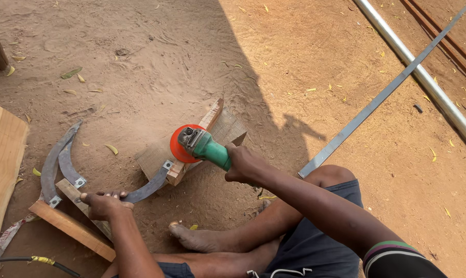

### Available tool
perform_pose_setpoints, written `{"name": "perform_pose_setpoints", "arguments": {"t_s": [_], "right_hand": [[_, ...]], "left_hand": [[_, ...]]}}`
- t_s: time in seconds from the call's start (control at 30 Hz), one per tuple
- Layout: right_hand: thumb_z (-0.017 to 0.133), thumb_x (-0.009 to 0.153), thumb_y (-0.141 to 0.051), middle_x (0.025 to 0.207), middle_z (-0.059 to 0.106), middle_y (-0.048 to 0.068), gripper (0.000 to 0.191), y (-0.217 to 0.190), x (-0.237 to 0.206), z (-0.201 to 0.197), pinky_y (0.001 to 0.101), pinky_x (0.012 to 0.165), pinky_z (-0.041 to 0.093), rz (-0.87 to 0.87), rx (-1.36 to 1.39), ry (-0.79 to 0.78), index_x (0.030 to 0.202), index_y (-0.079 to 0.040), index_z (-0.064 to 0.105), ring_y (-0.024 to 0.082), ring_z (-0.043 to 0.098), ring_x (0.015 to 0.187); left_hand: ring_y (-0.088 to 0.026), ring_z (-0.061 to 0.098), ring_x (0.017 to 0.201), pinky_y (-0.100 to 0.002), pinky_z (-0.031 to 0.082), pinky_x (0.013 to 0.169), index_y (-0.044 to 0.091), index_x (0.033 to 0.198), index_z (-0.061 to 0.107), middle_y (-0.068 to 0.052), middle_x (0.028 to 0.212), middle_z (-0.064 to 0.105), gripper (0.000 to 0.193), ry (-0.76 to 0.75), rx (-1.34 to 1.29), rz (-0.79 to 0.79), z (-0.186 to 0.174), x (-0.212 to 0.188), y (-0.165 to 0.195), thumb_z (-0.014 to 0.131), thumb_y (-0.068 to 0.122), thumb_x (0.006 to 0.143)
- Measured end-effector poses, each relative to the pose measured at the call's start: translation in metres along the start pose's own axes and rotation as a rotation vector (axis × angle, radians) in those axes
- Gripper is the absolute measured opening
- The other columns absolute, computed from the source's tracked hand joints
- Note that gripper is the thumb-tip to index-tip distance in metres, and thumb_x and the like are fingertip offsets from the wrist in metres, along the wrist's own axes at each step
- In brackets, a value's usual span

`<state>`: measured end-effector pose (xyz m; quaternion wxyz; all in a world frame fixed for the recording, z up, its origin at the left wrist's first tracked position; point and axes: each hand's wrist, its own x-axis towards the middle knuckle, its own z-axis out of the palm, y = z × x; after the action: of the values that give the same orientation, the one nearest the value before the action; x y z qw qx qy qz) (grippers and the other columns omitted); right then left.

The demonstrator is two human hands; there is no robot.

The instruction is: The person uses an angle grinder to smooth and shape several sickle-shaped metal blades against a wooden block on the ground.

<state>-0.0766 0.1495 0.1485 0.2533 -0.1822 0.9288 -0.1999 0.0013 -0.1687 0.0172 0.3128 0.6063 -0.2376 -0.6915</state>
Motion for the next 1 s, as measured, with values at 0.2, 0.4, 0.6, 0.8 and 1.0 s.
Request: {"name": "perform_pose_setpoints", "arguments": {"t_s": [0.2, 0.4, 0.6, 0.8, 1.0], "right_hand": [[0.074, 0.071, -0.008, 0.078, 0.066, 0.017, 0.040, 0.022, 0.026, -0.014, 0.0385, 0.046, 0.057, 0.109, -0.065, 0.033, 0.105, 0.001, 0.057, 0.025, 0.066, 0.058], [0.081, 0.066, -0.014, 0.085, 0.069, 0.019, 0.049, 0.049, 0.053, -0.023, 0.0413, 0.061, 0.063, 0.122, -0.018, 0.101, 0.108, 0.001, 0.060, 0.029, 0.072, 0.070], [0.084, 0.061, -0.020, 0.093, 0.073, 0.024, 0.057, 0.085, 0.086, -0.043, 0.0439, 0.073, 0.063, 0.178, -0.038, 0.148, 0.110, 0.004, 0.065, 0.034, 0.074, 0.079], [0.085, 0.062, -0.024, 0.094, 0.076, 0.022, 0.057, 0.103, 0.072, -0.060, 0.0429, 0.075, 0.060, 0.271, 0.053, 0.146, 0.110, 0.004, 0.071, 0.032, 0.075, 0.081], [0.084, 0.057, -0.020, 0.091, 0.076, 0.020, 0.063, 0.066, 0.003, -0.007, 0.0420, 0.077, 0.059, 0.074, 0.005, 0.065, 0.116, -0.002, 0.070, 0.030, 0.075, 0.080]], "left_hand": [[-0.011, 0.049, 0.052, -0.031, 0.040, 0.040, 0.009, 0.091, 0.040, -0.004, 0.078, 0.051, 0.046, -0.004, -0.006, -0.001, 0.000, 0.006, -0.003, 0.039, 0.052, 0.108], [-0.013, 0.042, 0.049, -0.034, 0.035, 0.040, 0.007, 0.089, 0.038, -0.003, 0.070, 0.047, 0.048, -0.038, -0.075, 0.021, -0.002, 0.020, -0.010, 0.040, 0.051, 0.109], [-0.014, 0.036, 0.046, -0.032, 0.032, 0.039, 0.009, 0.083, 0.039, -0.002, 0.063, 0.039, 0.049, -0.057, -0.123, 0.022, -0.001, 0.023, -0.009, 0.045, 0.053, 0.105], [-0.013, 0.034, 0.044, -0.032, 0.030, 0.036, 0.009, 0.081, 0.038, 0.000, 0.059, 0.037, 0.051, -0.213, -0.149, 0.234, 0.006, 0.014, -0.003, 0.050, 0.054, 0.103], [-0.010, 0.036, 0.041, -0.031, 0.032, 0.033, 0.011, 0.078, 0.040, 0.001, 0.056, 0.036, 0.051, -0.339, -0.170, 0.378, -0.001, 0.003, -0.008, 0.050, 0.054, 0.104]]}}
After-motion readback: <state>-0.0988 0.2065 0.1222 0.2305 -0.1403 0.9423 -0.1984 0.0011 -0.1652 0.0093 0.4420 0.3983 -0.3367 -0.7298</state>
